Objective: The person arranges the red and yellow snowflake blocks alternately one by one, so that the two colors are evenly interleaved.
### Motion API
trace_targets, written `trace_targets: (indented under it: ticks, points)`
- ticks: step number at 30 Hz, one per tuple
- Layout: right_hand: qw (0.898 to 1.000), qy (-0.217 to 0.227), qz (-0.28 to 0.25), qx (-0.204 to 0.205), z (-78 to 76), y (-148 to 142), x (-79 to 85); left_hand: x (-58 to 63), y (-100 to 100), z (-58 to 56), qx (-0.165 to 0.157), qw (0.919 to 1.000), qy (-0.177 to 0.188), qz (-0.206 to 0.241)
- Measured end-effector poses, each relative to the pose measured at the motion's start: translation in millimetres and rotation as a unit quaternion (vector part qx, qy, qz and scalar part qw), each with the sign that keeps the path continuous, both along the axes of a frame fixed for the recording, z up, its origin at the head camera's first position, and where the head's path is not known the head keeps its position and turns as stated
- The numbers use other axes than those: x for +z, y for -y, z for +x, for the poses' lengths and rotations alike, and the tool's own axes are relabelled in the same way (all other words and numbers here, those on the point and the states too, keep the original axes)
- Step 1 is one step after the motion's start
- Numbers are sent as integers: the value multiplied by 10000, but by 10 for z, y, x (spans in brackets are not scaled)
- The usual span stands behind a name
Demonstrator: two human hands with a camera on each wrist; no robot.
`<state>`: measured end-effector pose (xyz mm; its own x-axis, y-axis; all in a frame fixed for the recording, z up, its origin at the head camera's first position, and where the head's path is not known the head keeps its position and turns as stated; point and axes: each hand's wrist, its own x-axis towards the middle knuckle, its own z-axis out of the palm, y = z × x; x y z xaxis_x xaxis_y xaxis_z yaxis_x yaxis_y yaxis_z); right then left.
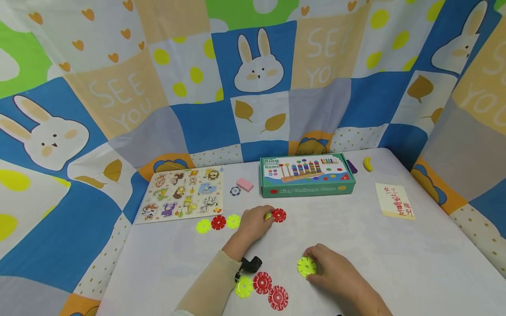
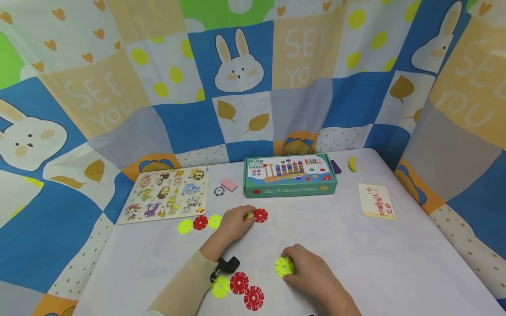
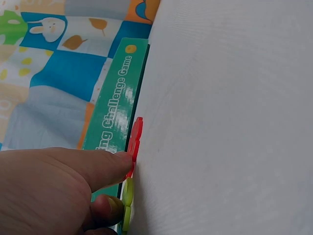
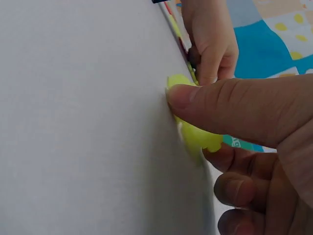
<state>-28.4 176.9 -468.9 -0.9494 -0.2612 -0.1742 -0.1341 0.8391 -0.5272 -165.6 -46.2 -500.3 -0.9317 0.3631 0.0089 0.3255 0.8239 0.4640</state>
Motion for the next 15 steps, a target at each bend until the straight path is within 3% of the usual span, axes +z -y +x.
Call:
trace_targets:
  ticks: [8, 15]
  points:
    - [9945, -728, 651, 374, 47, 25, -70, -1, 4, 12, -5, 10000, 79, 43]
    - [9885, -1271, 768, 298, 20, 20, -47, 12, 2, 7, -28, 10000, 39, 62]
